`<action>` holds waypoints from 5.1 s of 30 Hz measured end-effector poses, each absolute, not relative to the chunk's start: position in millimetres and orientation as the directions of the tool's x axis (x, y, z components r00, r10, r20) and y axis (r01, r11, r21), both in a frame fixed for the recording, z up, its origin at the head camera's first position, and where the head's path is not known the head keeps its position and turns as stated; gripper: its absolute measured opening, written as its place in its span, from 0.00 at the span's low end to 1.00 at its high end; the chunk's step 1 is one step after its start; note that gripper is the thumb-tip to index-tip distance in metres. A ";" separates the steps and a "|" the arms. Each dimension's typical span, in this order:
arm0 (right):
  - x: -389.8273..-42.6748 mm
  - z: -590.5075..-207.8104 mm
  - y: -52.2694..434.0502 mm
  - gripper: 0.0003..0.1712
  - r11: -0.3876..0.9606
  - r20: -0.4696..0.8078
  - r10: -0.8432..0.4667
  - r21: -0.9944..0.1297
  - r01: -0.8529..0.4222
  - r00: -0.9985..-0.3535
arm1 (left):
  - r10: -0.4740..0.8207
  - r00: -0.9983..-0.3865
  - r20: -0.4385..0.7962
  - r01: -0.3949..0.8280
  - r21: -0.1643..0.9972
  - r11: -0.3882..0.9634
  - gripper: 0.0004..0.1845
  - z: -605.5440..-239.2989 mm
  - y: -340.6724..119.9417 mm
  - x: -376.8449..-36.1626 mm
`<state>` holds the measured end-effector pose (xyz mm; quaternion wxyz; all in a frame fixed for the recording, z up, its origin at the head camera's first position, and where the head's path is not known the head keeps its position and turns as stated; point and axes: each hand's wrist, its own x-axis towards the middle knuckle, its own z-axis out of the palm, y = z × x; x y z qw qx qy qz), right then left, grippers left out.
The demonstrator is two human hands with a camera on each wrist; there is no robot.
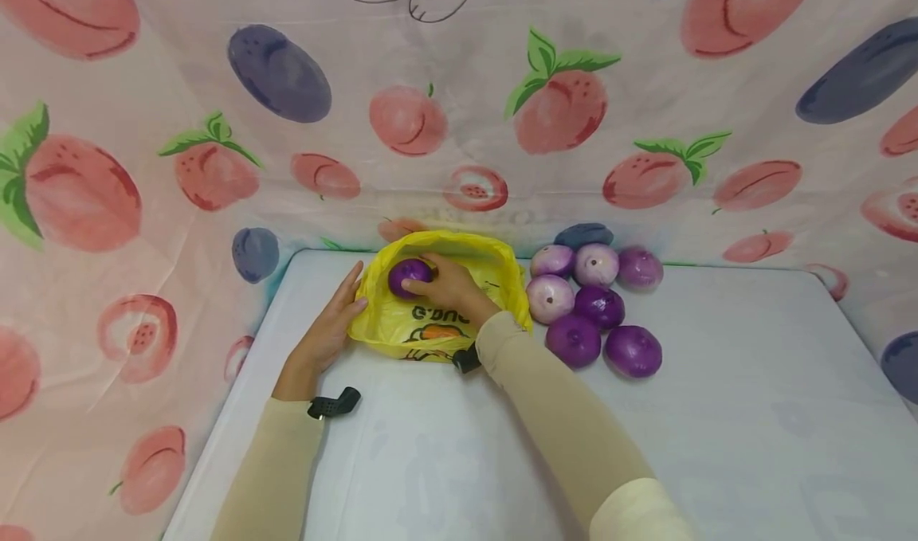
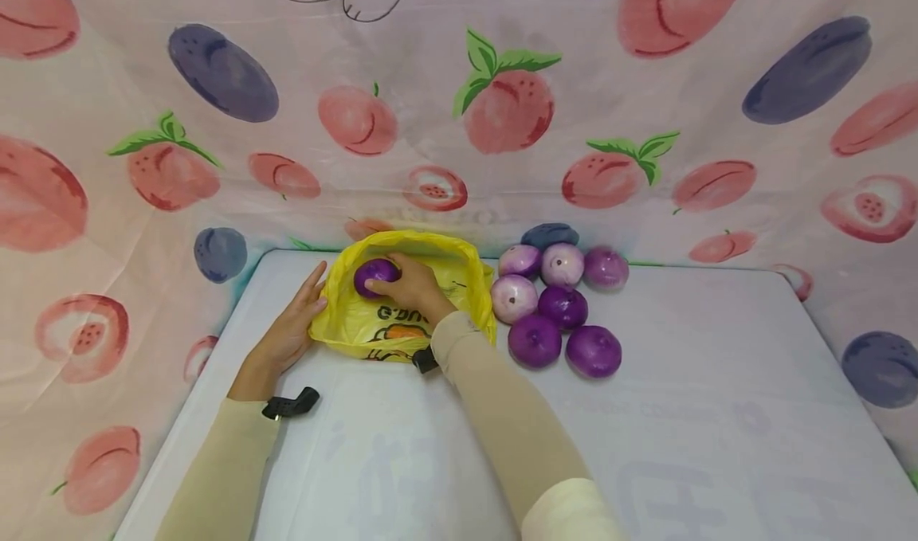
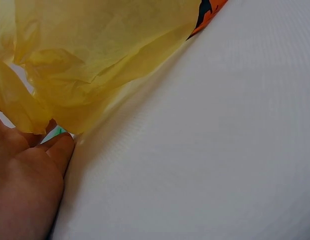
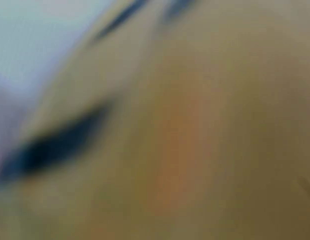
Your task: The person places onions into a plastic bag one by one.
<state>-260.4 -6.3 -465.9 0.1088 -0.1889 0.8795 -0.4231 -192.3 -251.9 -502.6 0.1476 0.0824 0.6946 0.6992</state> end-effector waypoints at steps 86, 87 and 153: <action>-209.9 -397.2 304.4 0.44 0.597 -0.058 -0.024 -0.802 0.032 -0.998 | 0.328 -0.940 -0.091 -0.098 0.995 -0.005 0.37 -501.6 -251.6 -191.1; -211.5 -400.2 306.6 0.44 0.598 -0.066 -0.020 -0.800 0.041 -0.998 | 0.328 -0.940 -0.090 -0.096 0.995 -0.003 0.37 -501.5 -251.5 -191.1; -235.4 -463.6 343.7 0.52 0.683 -0.181 -0.020 -0.721 0.119 -0.983 | 0.334 -0.938 -0.095 -0.105 0.994 -0.011 0.38 -496.4 -252.5 -189.0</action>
